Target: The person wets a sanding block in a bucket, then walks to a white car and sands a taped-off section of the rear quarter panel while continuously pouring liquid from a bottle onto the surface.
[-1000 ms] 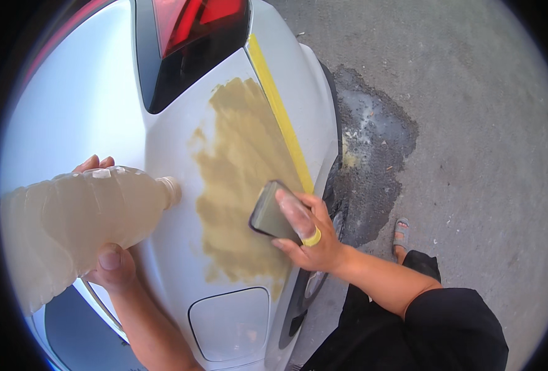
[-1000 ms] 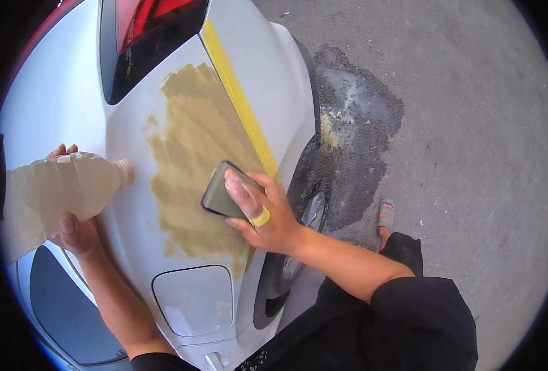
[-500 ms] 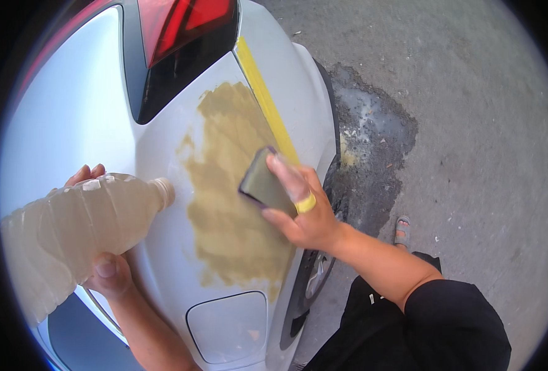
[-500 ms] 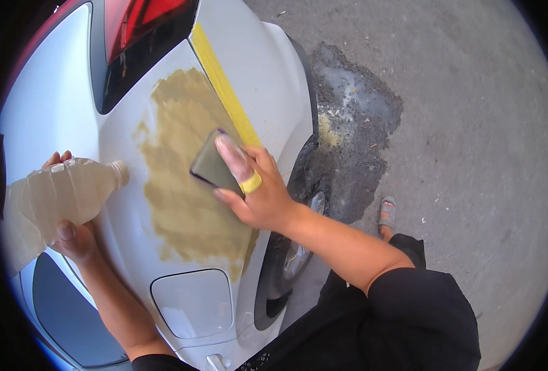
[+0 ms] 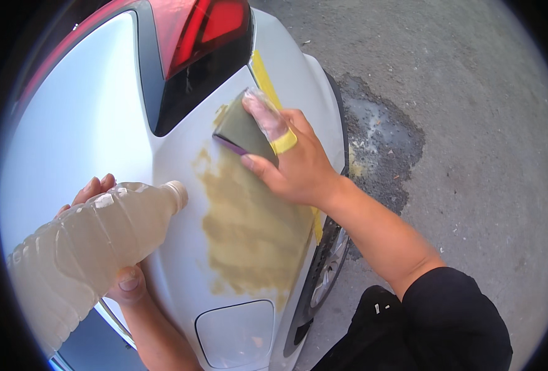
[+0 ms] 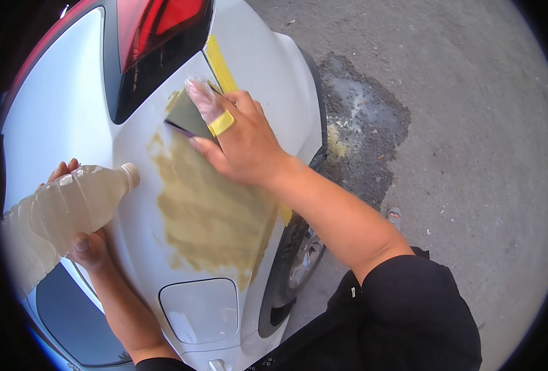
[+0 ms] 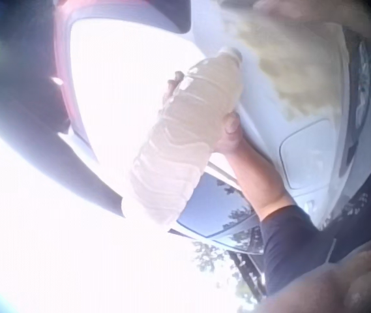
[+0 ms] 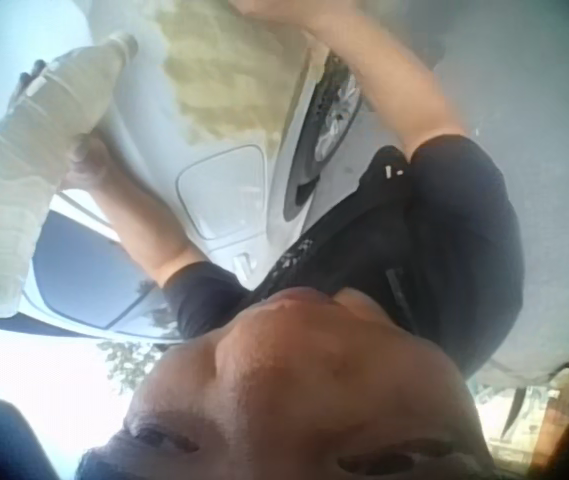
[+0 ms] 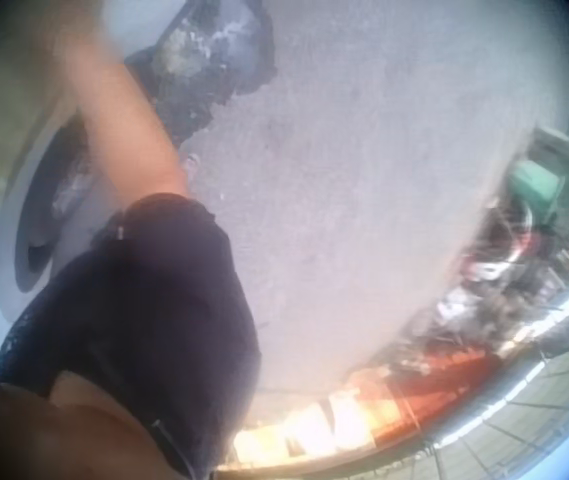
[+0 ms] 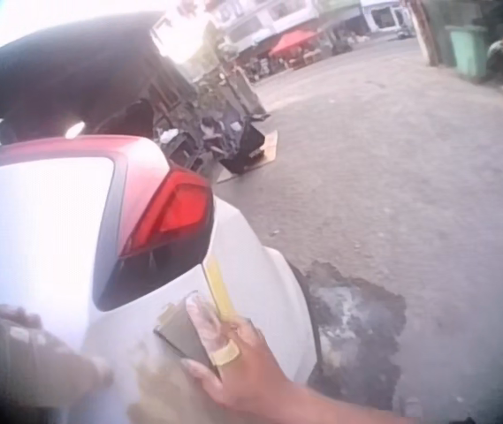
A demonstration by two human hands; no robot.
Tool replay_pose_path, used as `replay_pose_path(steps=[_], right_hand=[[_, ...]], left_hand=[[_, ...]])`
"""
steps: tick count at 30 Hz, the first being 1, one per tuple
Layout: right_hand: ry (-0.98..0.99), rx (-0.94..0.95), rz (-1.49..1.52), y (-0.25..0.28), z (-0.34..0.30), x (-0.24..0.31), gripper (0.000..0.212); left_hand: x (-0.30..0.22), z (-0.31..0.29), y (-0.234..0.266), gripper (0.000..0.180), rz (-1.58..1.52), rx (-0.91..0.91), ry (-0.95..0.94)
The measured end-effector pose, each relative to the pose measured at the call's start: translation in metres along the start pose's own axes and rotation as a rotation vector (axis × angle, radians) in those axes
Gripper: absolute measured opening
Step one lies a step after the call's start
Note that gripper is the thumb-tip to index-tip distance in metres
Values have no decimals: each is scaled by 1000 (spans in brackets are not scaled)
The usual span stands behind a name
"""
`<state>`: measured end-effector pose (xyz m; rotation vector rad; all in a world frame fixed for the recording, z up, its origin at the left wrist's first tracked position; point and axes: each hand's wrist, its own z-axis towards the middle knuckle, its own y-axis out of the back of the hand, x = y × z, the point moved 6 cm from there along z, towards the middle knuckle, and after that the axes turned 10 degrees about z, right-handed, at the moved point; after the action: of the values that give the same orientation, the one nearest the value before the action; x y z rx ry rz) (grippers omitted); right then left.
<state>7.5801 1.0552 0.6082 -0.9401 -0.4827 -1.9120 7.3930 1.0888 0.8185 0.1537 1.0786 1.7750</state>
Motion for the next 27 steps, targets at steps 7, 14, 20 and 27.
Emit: replay_pose_path(steps=[7, 14, 20, 27], right_hand=[[79, -3, 30, -3, -53, 31, 75], [-27, 45, 22, -2, -14, 10, 70], [17, 15, -25, 6, 16, 0, 69], [19, 31, -47, -5, -20, 27, 75]], left_hand=[[0, -2, -2, 118, -51, -30, 87], [-4, -2, -1, 100, 26, 47, -43], [-4, 4, -4, 105, 58, -73, -30], [-1, 2, -1, 109, 89, -59, -37]])
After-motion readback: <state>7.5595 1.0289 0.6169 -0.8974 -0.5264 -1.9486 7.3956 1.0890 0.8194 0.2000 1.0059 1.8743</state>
